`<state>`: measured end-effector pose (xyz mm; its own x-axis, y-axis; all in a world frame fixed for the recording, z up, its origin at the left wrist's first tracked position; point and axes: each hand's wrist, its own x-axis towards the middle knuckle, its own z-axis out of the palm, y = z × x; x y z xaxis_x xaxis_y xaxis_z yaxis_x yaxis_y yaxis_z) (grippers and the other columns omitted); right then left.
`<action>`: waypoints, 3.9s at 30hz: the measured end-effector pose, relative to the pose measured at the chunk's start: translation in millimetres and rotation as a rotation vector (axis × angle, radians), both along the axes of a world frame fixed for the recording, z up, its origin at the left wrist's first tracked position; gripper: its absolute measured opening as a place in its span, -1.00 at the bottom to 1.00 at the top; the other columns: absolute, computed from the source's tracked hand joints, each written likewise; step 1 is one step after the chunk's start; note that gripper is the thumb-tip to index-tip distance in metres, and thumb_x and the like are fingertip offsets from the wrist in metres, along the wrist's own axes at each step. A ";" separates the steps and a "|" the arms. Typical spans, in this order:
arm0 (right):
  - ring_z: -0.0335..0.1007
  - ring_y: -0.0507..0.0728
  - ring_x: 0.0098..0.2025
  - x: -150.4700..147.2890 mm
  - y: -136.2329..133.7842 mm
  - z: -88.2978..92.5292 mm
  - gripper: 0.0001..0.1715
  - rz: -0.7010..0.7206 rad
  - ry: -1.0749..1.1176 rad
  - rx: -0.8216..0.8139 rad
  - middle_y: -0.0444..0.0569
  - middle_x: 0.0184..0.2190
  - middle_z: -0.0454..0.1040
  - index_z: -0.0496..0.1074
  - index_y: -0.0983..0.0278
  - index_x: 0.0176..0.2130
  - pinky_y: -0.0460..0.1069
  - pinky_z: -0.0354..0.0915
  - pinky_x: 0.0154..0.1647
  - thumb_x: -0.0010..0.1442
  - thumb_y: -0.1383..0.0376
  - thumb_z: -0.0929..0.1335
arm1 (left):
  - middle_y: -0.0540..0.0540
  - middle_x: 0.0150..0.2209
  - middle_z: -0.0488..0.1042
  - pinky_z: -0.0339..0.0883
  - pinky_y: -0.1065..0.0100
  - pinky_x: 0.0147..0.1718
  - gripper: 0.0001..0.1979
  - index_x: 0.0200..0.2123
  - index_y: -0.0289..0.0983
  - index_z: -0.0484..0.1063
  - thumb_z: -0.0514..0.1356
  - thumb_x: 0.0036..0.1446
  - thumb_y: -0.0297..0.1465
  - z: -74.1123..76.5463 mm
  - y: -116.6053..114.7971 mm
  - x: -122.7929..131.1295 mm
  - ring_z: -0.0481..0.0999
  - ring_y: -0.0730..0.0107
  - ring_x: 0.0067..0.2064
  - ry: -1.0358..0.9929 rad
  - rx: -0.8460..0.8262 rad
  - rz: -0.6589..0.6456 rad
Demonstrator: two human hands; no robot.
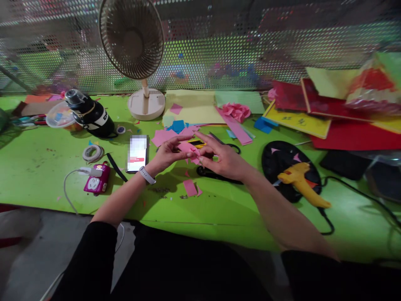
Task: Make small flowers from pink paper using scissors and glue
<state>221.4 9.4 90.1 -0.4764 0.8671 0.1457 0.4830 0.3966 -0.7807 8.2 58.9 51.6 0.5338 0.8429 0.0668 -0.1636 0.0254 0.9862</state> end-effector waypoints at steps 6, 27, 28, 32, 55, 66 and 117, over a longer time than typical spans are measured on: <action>0.50 0.15 -0.40 -10.2 0.8 -16.4 -0.16 -0.227 -0.284 0.397 0.01 -0.24 0.65 -0.05 0.22 0.45 0.03 0.39 -0.35 0.29 0.30 0.28 | -0.05 -0.25 0.52 0.49 0.38 -0.26 -0.34 0.19 -0.20 0.32 0.42 0.03 -0.34 -6.3 -2.1 3.1 0.57 0.41 -0.23 -0.076 0.010 0.028; 0.46 0.08 -0.45 -16.0 -2.9 -18.6 -0.38 -0.310 0.174 0.064 -0.11 -0.43 0.55 0.33 0.26 0.23 0.05 0.45 -0.29 0.19 0.31 0.32 | -0.16 -0.22 0.59 0.39 0.19 -0.11 -0.49 0.20 -0.26 0.39 0.15 0.15 -0.47 -2.8 -13.3 5.0 0.53 0.29 -0.19 0.498 0.778 0.142; 0.46 0.07 -0.46 -15.8 -2.2 -17.8 -0.40 -0.304 0.227 0.010 -0.13 -0.46 0.54 0.34 0.26 0.22 0.04 0.45 -0.31 0.18 0.31 0.32 | -0.18 -0.16 0.59 0.40 0.20 -0.09 -0.52 0.17 -0.26 0.41 0.14 0.17 -0.48 -1.2 -12.4 5.0 0.54 0.30 -0.15 0.422 0.699 0.149; 0.48 0.06 -0.50 -16.8 -1.6 -11.8 -0.44 -0.314 0.424 -0.154 -0.14 -0.48 0.52 0.37 0.28 0.16 0.00 0.47 -0.42 0.17 0.27 0.35 | -0.23 0.07 0.51 0.42 0.26 -0.04 -0.70 0.00 -0.26 0.54 0.21 0.19 -0.42 1.0 -8.1 4.7 0.53 0.32 -0.02 0.141 0.321 0.136; 0.53 0.06 -0.38 -15.6 -1.7 -15.5 -0.53 -0.210 0.468 -0.238 0.01 -0.26 0.62 0.47 0.30 0.03 -0.02 0.50 -0.32 0.11 0.26 0.42 | -0.13 -0.22 0.61 0.47 0.33 -0.15 -0.86 -0.28 -0.32 0.59 0.37 0.05 -0.41 0.7 -8.4 4.3 0.57 0.50 -0.31 -0.161 -0.371 0.046; 0.53 0.05 -0.40 -16.8 -0.7 -17.2 -0.57 -0.184 0.465 -0.221 0.00 -0.28 0.61 0.48 0.30 0.02 -0.03 0.50 -0.36 0.14 0.28 0.39 | -0.11 -0.25 0.62 0.46 0.29 -0.11 -0.85 -0.28 -0.31 0.59 0.37 0.05 -0.40 -1.2 -8.1 4.2 0.59 0.47 -0.29 -0.159 -0.369 0.041; 0.52 0.06 -0.40 -16.6 2.5 -30.5 -0.68 -0.341 0.417 -0.071 -0.03 -0.28 0.56 0.40 0.24 -0.06 -0.02 0.51 -0.41 0.21 0.18 0.41 | -0.12 -0.19 0.62 0.49 0.26 -0.09 -0.81 -0.18 -0.25 0.62 0.36 0.09 -0.39 -10.2 -6.6 4.2 0.59 0.46 -0.26 -0.170 -0.342 0.065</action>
